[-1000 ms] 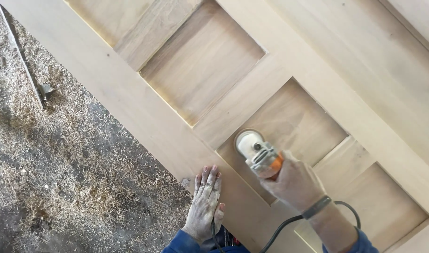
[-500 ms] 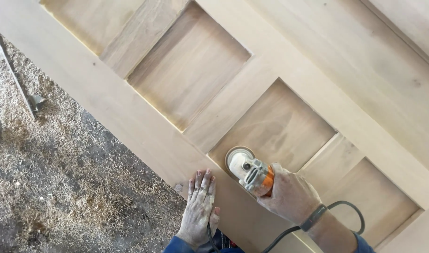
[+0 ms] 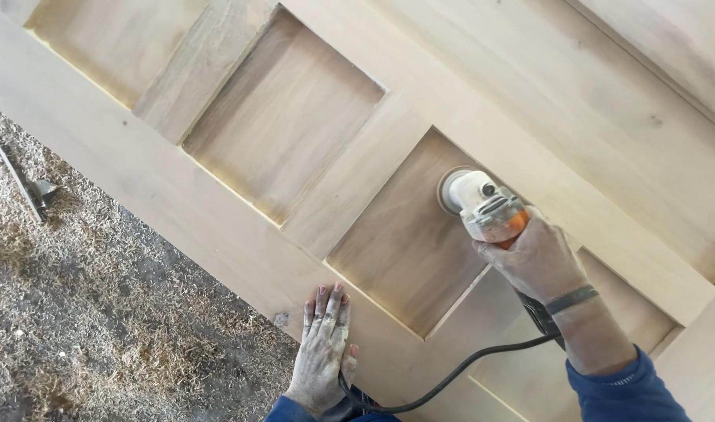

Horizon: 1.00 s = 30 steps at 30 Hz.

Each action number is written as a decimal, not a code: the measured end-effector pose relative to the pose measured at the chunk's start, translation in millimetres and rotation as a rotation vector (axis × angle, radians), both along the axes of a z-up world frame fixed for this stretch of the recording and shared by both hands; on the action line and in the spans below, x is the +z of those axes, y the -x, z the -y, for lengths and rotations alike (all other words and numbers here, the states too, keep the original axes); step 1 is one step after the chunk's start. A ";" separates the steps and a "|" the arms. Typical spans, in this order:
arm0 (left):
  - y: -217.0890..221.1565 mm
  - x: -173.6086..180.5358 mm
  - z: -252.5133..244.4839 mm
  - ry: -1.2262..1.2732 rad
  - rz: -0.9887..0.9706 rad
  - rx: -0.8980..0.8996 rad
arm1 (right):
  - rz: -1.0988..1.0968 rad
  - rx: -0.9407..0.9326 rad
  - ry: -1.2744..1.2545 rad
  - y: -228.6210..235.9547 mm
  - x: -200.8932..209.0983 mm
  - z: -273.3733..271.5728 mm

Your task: Sanding a wooden door using a power sander.

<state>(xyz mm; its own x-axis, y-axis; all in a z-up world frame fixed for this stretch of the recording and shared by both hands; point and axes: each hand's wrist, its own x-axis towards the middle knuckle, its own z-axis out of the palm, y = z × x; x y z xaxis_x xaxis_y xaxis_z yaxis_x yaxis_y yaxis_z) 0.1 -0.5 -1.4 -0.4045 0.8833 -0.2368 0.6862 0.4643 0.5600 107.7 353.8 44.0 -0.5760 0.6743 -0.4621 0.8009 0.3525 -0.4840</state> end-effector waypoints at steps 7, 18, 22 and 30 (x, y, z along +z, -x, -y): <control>0.2 1.6 0.7 -0.035 0.001 0.016 | 0.011 -0.063 0.076 -32.1 -13.1 12.7; 2.2 4.7 5.5 -0.091 0.080 0.054 | 0.202 0.040 0.274 -13.9 25.0 97.2; 0.1 6.7 7.8 -0.103 0.088 0.058 | 0.263 0.137 0.280 -12.9 24.4 109.1; -2.9 9.3 4.5 -0.071 0.061 0.052 | 0.243 0.230 0.257 -29.6 29.9 110.3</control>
<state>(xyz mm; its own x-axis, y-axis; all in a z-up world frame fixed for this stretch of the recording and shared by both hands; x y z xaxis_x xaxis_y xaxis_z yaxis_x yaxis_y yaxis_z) 3.0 -5.1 7.9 -0.4375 0.8768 -0.1998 0.6259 0.4564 0.6324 137.3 243.4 73.9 -0.5517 0.3856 -0.7395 0.8170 0.4281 -0.3863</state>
